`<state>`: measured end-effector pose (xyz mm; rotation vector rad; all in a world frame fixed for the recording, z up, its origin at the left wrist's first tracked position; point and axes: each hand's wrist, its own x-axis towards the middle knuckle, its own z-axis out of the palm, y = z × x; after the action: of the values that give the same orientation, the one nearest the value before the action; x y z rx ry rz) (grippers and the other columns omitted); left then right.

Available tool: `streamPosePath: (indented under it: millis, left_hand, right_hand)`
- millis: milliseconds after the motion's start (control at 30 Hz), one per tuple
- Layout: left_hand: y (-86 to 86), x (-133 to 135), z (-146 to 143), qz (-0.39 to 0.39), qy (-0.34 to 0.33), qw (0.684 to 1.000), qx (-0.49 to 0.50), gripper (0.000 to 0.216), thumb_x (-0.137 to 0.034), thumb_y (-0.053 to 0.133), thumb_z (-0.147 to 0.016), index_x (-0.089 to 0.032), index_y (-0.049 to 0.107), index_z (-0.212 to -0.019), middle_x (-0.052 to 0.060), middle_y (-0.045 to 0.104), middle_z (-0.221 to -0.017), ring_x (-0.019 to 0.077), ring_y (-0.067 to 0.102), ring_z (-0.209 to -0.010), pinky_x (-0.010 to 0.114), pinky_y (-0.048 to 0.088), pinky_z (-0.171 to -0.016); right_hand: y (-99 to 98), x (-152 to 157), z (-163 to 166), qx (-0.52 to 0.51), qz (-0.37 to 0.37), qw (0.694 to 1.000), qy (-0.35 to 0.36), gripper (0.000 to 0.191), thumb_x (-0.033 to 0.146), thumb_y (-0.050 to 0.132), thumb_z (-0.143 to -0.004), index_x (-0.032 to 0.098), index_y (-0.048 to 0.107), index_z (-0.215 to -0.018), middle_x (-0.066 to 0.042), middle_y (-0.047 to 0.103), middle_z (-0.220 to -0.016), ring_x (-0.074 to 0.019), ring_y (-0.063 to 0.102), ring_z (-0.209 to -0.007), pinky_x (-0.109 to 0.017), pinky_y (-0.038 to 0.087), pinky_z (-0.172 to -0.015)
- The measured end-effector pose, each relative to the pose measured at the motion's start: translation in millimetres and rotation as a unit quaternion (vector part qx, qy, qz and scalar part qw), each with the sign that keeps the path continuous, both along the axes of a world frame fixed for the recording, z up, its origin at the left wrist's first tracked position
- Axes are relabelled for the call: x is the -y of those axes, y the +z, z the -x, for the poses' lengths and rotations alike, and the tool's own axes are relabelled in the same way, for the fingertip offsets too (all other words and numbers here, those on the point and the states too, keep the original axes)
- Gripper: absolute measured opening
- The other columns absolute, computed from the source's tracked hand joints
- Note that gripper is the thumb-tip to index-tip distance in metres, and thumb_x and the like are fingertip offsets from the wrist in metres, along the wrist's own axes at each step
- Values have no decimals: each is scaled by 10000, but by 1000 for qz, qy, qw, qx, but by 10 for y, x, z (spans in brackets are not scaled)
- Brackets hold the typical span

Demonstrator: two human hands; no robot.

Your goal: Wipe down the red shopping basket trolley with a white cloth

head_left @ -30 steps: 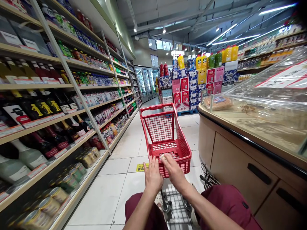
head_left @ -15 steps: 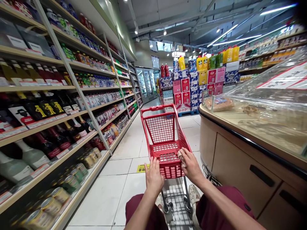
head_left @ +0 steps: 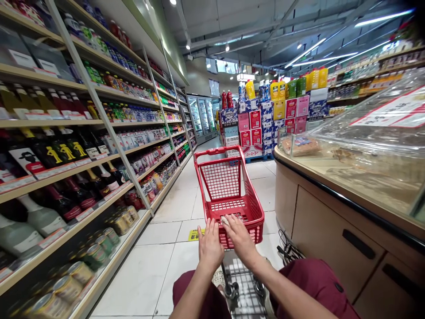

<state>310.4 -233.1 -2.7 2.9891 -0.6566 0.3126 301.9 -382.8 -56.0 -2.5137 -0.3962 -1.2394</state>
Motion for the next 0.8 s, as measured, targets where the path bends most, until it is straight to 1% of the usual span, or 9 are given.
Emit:
streamPosePath:
  millis: [100, 167, 233, 333, 400, 533, 600, 700, 800]
  left_hand:
    - [-12, 12, 8, -2, -7, 1000, -4, 640, -169, 376, -707, -127, 285, -1339, 67, 277, -1419, 215, 148, -1328, 511, 60, -1077]
    - [-17, 40, 20, 0, 2, 1000, -4, 653, -168, 380, -704, -115, 269, -1345, 75, 252, -1428, 224, 131, -1331, 511, 65, -1076]
    - [-13, 53, 29, 2, 9, 1000, -4, 663, -173, 385, -700, -106, 261, -1348, 82, 248, -1429, 234, 127, -1331, 514, 73, -1074]
    - [2, 17, 28, -4, -2, 1000, -2, 654, -165, 374, -705, -127, 266, -1349, 67, 267, -1422, 229, 141, -1329, 515, 75, -1075]
    - [2, -17, 22, -11, -7, 1000, 4, 645, -152, 361, -709, -141, 273, -1348, 55, 271, -1421, 221, 147, -1328, 509, 75, -1078]
    - [-32, -17, 14, 9, 4, 1000, 3, 681, -118, 347, -676, -137, 262, -1352, 45, 231, -1432, 211, 130, -1331, 508, 73, -1077]
    - [-49, -5, 10, 27, 13, 999, -13, 689, -122, 349, -662, -129, 275, -1347, 44, 216, -1435, 212, 118, -1333, 508, 73, -1076]
    - [-49, -35, -3, 34, 4, 999, -26, 693, -130, 353, -648, -145, 300, -1339, 32, 228, -1428, 208, 132, -1330, 511, 51, -1077]
    - [-19, -84, -8, 35, -1, 999, -26, 713, -118, 351, -640, -160, 278, -1347, 25, 237, -1423, 202, 152, -1326, 517, 37, -1076]
  right_hand:
    - [13, 360, 82, -9, -45, 998, -48, 465, 103, 317, -854, 263, 393, -1284, -45, 421, -1332, -191, 246, -1295, -470, 324, -1002]
    - [0, 466, 121, -3, -81, 993, -84, 470, 100, 311, -854, 255, 383, -1292, -58, 380, -1359, -200, 228, -1302, -491, 301, -1014]
    - [-19, 341, 116, 16, -89, 993, -78, 485, 75, 294, -848, 241, 377, -1296, -72, 368, -1365, -198, 238, -1298, -491, 299, -1019]
    - [-27, 48, 59, 27, -51, 998, -11, 487, 69, 311, -844, 240, 382, -1294, -71, 415, -1333, -188, 273, -1283, -457, 330, -1011]
    - [-17, 64, 40, 19, -30, 999, 13, 471, 97, 334, -850, 261, 389, -1288, -53, 446, -1311, -185, 302, -1270, -437, 355, -999]
    - [-23, 381, 56, 30, -61, 996, -60, 454, 154, 338, -863, 271, 369, -1301, -58, 437, -1317, -214, 308, -1266, -478, 363, -982]
    - [-57, 326, 42, 49, -65, 993, -84, 489, 124, 318, -854, 273, 333, -1320, -61, 414, -1333, -220, 303, -1268, -485, 370, -976]
    - [-108, 59, 0, 60, -9, 997, -49, 530, 105, 328, -841, 291, 296, -1335, -41, 430, -1323, -210, 341, -1248, -433, 418, -947]
    - [-86, 109, -2, 58, 34, 997, -30, 522, 139, 334, -848, 333, 292, -1330, -8, 457, -1301, -195, 397, -1212, -386, 468, -895]
